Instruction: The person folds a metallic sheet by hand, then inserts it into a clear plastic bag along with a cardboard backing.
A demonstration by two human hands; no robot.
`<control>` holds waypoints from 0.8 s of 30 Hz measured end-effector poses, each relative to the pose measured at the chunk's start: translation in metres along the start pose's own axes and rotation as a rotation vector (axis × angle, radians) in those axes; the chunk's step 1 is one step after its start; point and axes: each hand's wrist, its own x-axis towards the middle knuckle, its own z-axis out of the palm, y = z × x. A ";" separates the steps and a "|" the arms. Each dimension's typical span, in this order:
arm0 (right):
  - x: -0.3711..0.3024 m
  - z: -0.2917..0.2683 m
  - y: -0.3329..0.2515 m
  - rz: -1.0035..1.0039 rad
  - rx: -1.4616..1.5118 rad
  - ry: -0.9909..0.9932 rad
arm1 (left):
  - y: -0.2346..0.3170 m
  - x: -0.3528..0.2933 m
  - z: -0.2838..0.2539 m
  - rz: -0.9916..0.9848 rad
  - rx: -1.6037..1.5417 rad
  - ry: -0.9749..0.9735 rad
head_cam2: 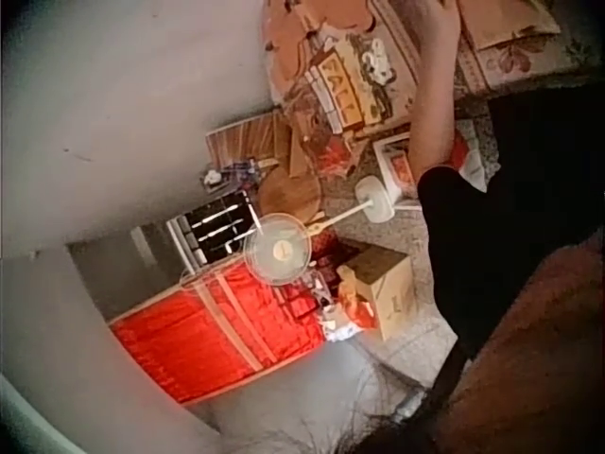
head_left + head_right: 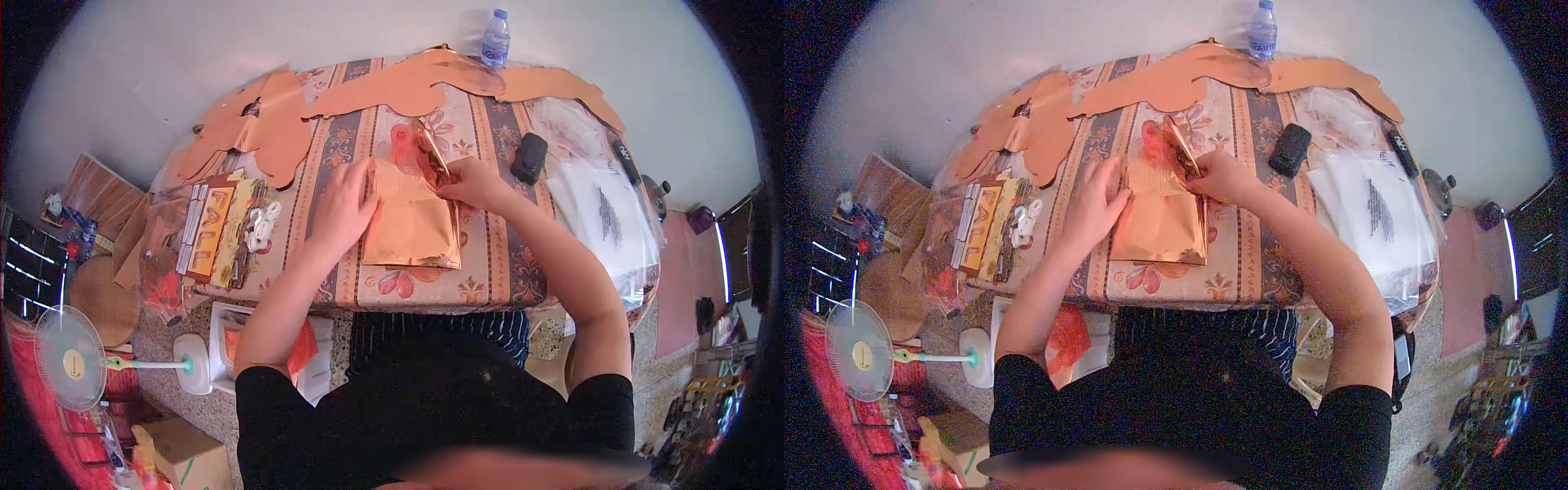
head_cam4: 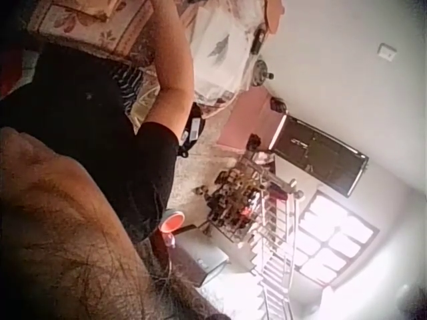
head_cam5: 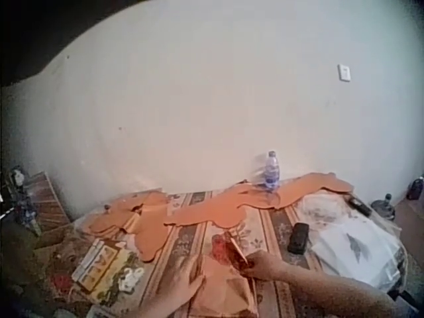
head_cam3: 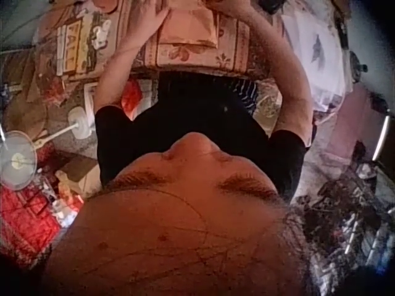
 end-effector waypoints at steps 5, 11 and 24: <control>0.002 -0.002 -0.006 -0.048 -0.205 -0.005 | -0.002 -0.010 0.002 0.469 0.018 -0.384; -0.015 0.002 0.000 -0.021 0.109 0.094 | -0.006 -0.015 0.008 0.455 0.046 -0.456; -0.083 0.008 0.020 -0.734 -0.673 0.235 | -0.003 -0.015 0.007 0.424 -0.002 -0.450</control>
